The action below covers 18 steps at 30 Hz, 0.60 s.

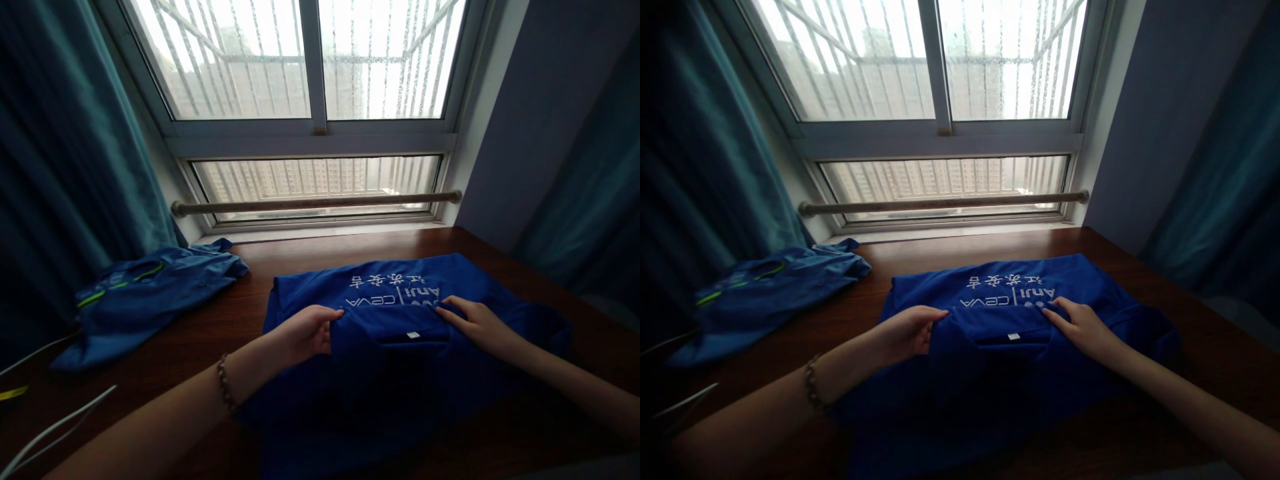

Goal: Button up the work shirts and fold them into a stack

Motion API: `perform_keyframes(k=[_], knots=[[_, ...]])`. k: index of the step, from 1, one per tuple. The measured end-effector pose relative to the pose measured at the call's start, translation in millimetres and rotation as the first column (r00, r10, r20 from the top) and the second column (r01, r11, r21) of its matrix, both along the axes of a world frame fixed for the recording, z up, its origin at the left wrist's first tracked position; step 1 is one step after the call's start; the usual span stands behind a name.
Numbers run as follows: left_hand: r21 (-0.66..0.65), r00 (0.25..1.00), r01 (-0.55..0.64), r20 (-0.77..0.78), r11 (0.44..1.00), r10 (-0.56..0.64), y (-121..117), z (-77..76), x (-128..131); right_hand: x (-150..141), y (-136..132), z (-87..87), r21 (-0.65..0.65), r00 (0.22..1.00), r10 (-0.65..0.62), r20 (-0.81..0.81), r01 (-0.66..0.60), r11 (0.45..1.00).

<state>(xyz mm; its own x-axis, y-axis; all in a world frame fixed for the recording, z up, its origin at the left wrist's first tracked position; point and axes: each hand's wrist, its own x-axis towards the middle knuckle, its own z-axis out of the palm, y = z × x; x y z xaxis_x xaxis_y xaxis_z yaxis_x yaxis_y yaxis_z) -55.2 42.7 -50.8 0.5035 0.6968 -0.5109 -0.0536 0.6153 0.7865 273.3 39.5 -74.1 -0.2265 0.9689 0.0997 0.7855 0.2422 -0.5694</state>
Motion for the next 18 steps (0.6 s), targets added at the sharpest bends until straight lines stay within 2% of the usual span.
perform_keyframes(k=[1,3,5,6,7,8,10,11,12,13,15,18], knots=[[-0.043,0.998,0.011,-0.067,0.999,-0.014,2.4,-12.1,0.4,0.6,-0.6,-4.1,-0.008,1.000,-0.007,0.007,0.008,1.000],[-0.042,0.973,0.034,-0.229,0.999,-0.043,3.5,-29.7,1.8,0.7,-0.8,-5.7,0.002,0.999,0.006,0.049,-0.006,1.000],[0.076,0.899,0.106,-0.433,0.991,-0.063,-0.4,-33.2,2.8,-0.3,-0.8,4.2,0.099,0.985,0.086,0.149,-0.102,0.990],[0.183,0.841,0.170,-0.539,0.968,-0.046,-4.1,-30.3,3.1,-1.6,-0.7,12.2,0.164,0.962,0.162,0.219,-0.200,0.966],[0.312,0.773,0.247,-0.635,0.917,0.008,-9.1,-25.6,3.4,-3.4,-0.5,20.8,0.217,0.922,0.252,0.294,-0.321,0.922],[0.449,0.707,0.331,-0.701,0.830,0.097,-15.1,-20.7,4.0,-6.1,0.0,28.4,0.244,0.866,0.343,0.363,-0.444,0.862],[0.655,0.618,0.487,-0.726,0.578,0.301,-29.4,-15.1,5.7,-13.7,1.4,36.4,0.213,0.734,0.509,0.450,-0.642,0.737],[0.693,0.598,0.555,-0.717,0.460,0.358,-37.0,-16.0,6.8,-18.3,2.1,35.4,0.169,0.673,0.576,0.464,-0.706,0.688],[0.687,0.577,0.620,-0.727,0.379,0.372,-44.4,-19.4,7.7,-23.1,2.5,31.2,0.118,0.620,0.633,0.464,-0.752,0.649],[0.652,0.550,0.681,-0.756,0.333,0.356,-50.9,-24.8,8.2,-27.6,2.2,24.5,0.064,0.577,0.679,0.453,-0.781,0.621],[0.561,0.488,0.775,-0.824,0.292,0.288,-59.8,-37.9,7.3,-34.5,-0.5,7.7,-0.028,0.532,0.736,0.418,-0.802,0.596],[0.486,0.445,0.836,-0.872,0.254,0.205,-59.2,-49.3,1.4,-38.1,-9.0,-12.3,-0.081,0.571,0.731,0.374,-0.765,0.639]])
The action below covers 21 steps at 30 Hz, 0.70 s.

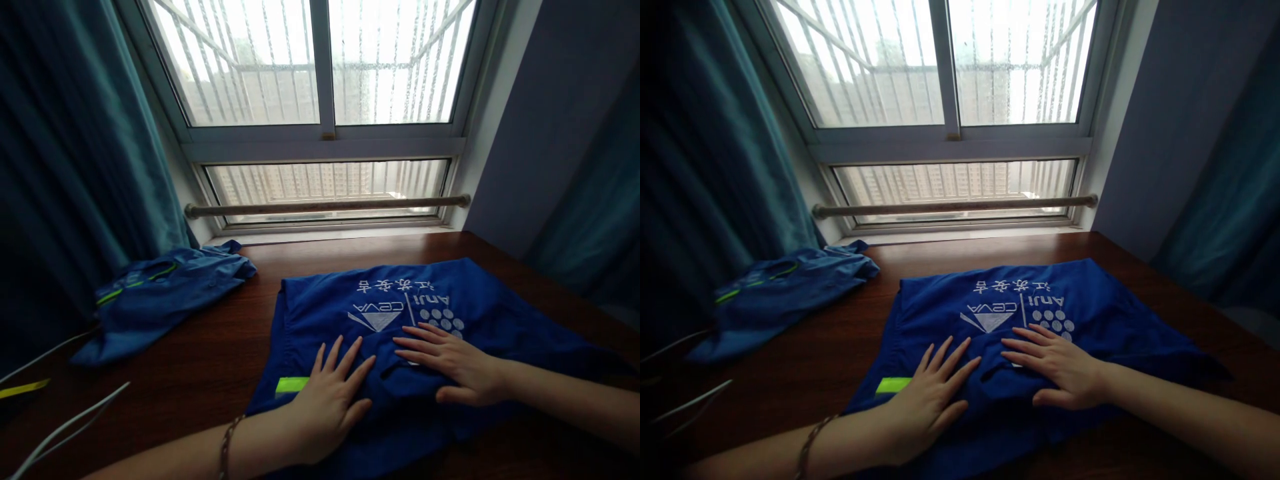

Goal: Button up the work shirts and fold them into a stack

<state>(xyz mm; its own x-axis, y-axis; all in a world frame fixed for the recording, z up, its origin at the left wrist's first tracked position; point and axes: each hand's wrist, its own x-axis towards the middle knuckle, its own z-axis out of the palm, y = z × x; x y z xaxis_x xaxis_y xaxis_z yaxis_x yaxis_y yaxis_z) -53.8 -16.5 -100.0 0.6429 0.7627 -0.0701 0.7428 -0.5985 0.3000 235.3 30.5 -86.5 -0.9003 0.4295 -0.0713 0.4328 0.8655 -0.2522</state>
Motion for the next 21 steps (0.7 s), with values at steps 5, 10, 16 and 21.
perform_keyframes(k=[5,10,16,21], knots=[[-0.057,0.973,0.231,-0.015,0.971,-0.232,21.0,12.8,-12.1,0.5,-18.0,-5.4,-0.022,0.995,-0.093,-0.045,0.092,0.996],[-0.073,0.921,0.389,0.014,0.918,-0.389,34.2,21.7,-17.2,-5.3,-42.3,0.7,0.022,0.991,-0.132,0.026,0.131,0.991],[0.000,0.852,0.523,-0.046,0.853,-0.522,73.7,23.3,-24.3,-33.8,-58.5,11.2,0.168,0.986,-0.146,0.083,0.130,0.977],[0.352,0.949,0.312,-0.150,0.882,-0.276,136.9,20.0,-47.5,-63.4,-44.3,10.4,0.265,0.983,-0.181,-0.041,0.185,0.946]])
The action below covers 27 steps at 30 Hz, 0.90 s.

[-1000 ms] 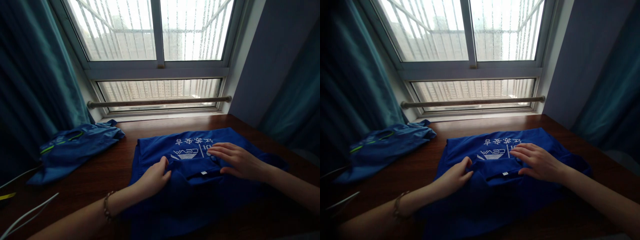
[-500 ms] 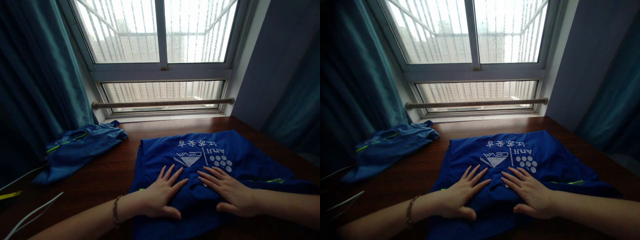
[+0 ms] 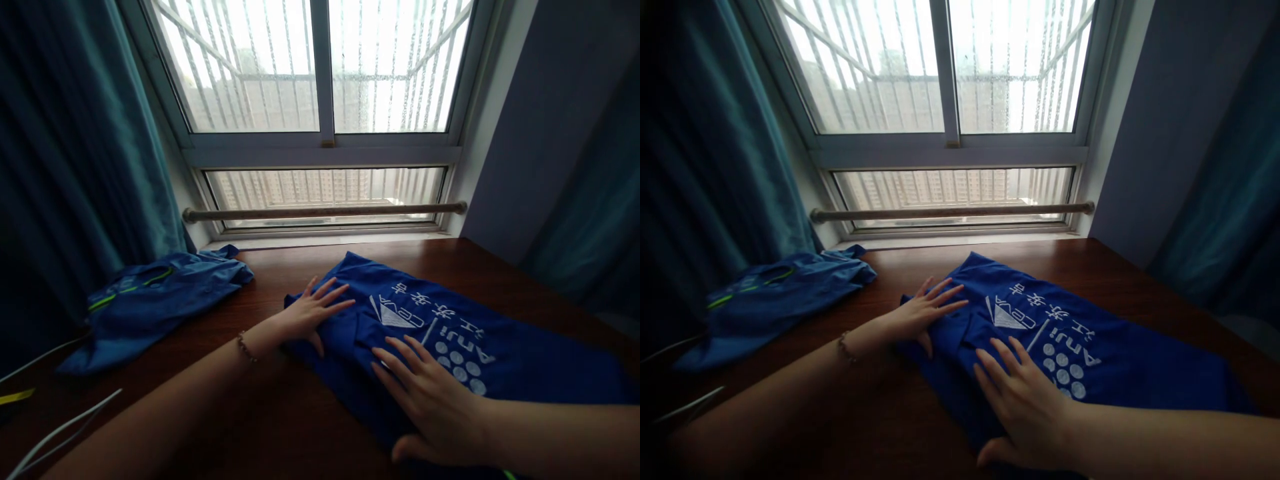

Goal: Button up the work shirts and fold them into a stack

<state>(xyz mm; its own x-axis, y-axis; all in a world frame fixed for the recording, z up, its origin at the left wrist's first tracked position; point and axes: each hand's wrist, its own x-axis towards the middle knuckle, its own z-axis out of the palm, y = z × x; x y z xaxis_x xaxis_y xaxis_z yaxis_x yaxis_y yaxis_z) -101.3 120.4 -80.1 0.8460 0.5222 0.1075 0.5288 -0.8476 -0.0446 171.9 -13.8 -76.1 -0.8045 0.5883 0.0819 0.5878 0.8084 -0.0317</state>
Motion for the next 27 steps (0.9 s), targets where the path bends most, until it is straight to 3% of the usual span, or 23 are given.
perform_keyframes(k=[4,7,10,13,17,23,27], knots=[[0.195,0.960,-0.281,0.054,0.940,0.276,33.8,-25.9,-17.9,-18.5,12.3,-18.8,-0.096,0.970,-0.238,-0.046,0.233,0.968],[0.221,0.908,-0.418,0.143,0.881,0.394,33.0,-48.1,-23.4,-24.6,19.3,-31.2,-0.150,0.935,-0.353,-0.048,0.342,0.928],[0.261,0.849,-0.513,0.290,0.818,0.441,19.5,-57.4,-23.9,-21.3,33.1,-36.6,-0.142,0.912,-0.409,-0.035,0.401,0.905],[0.291,0.844,-0.508,0.356,0.811,0.401,8.7,-54.9,-22.5,-8.1,62.1,-42.0,-0.102,0.861,-0.509,-0.006,0.505,0.857],[0.264,0.869,-0.447,0.354,0.855,0.345,5.9,-51.1,-21.8,26.8,115.1,-54.5,-0.028,0.711,-0.703,0.014,0.703,0.711],[0.178,0.856,-0.453,0.361,0.874,0.370,7.3,-54.8,-25.9,111.5,173.8,-64.6,-0.020,0.469,-0.882,0.049,0.883,0.469],[0.145,0.857,-0.443,0.358,0.885,0.370,9.3,-57.3,-27.3,168.7,192.5,-69.6,-0.005,0.398,-0.913,0.089,0.917,0.399]])
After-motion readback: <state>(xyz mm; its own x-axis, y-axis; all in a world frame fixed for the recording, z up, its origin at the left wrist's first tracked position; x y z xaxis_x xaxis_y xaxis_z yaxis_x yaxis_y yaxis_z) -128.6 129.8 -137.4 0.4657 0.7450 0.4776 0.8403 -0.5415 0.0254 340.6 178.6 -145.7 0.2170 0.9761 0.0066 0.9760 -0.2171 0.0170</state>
